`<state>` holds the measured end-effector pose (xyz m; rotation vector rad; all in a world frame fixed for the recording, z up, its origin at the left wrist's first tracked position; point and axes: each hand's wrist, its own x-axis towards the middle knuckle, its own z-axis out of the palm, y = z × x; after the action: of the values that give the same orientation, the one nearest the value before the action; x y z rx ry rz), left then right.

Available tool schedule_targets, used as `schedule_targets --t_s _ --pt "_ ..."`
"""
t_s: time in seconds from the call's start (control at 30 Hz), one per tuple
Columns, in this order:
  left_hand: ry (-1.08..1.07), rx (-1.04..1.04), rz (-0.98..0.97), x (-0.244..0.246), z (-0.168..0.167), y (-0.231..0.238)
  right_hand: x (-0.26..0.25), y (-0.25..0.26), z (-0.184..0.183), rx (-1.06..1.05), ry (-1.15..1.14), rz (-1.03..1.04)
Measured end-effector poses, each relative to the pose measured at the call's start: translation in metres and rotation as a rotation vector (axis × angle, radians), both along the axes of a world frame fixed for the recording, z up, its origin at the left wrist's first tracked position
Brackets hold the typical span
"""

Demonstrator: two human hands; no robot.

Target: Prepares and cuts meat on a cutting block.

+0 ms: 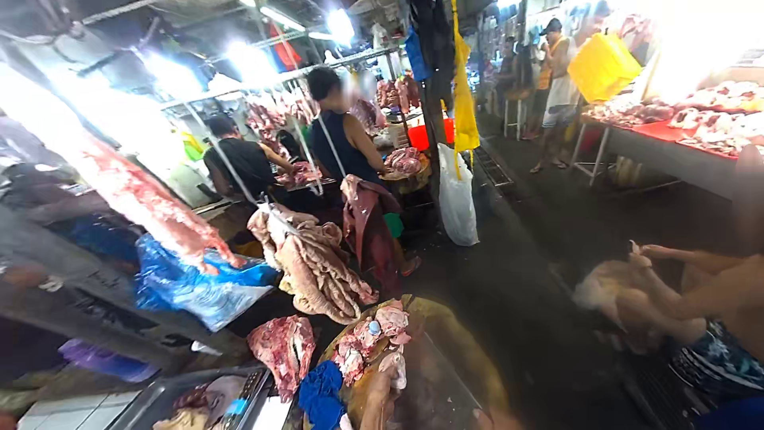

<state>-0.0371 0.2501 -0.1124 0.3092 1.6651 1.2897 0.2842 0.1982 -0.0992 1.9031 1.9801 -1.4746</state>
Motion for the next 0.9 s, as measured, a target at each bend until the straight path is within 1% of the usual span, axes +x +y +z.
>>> schedule_targets --t_s 0.07,0.13,0.23,0.3,0.33,0.37,0.43,0.47,0.57,0.63,0.73,0.77,0.83,0.9 --pt "-0.105 0.085 0.016 0.001 0.008 -0.012 -0.001 0.002 -0.004 0.024 -0.007 0.021" --pt "-0.134 0.136 0.010 0.007 0.020 -0.024 -0.002 0.006 -0.007 0.060 -0.023 0.036" --pt "-0.065 0.179 -0.089 0.021 0.052 -0.047 -0.004 0.008 -0.009 0.131 -0.058 0.072" --pt "0.009 0.165 -0.145 0.023 0.070 -0.056 -0.009 0.008 -0.007 0.156 -0.081 0.127" --pt "0.016 0.164 -0.170 0.024 0.066 -0.055 -0.008 0.005 -0.006 0.158 -0.101 0.149" --pt "0.006 0.184 -0.173 0.023 0.056 -0.056 -0.009 0.004 -0.007 0.164 -0.120 0.168" --pt "-0.003 0.202 -0.128 0.015 0.041 -0.064 -0.017 0.004 -0.011 0.203 -0.150 0.224" --pt "-0.002 0.198 -0.105 0.013 0.042 -0.071 -0.020 0.004 -0.013 0.229 -0.177 0.254" --pt "-0.028 0.218 -0.023 0.002 0.060 -0.098 -0.024 0.003 -0.013 0.304 -0.242 0.305" --pt "-0.020 0.257 0.068 -0.016 0.072 -0.129 -0.023 0.003 -0.015 0.290 -0.221 0.301" --pt "0.116 0.242 0.195 -0.055 0.083 -0.187 -0.021 0.007 -0.007 0.171 -0.136 0.250" --pt "0.185 0.217 0.231 -0.073 0.083 -0.208 -0.021 0.009 -0.005 0.127 -0.105 0.226" --pt "0.301 0.148 0.348 -0.115 0.071 -0.245 -0.021 0.013 -0.005 0.083 -0.072 0.197" --pt "0.340 0.042 0.505 -0.155 0.072 -0.275 -0.021 0.015 -0.007 0.088 -0.067 0.188"
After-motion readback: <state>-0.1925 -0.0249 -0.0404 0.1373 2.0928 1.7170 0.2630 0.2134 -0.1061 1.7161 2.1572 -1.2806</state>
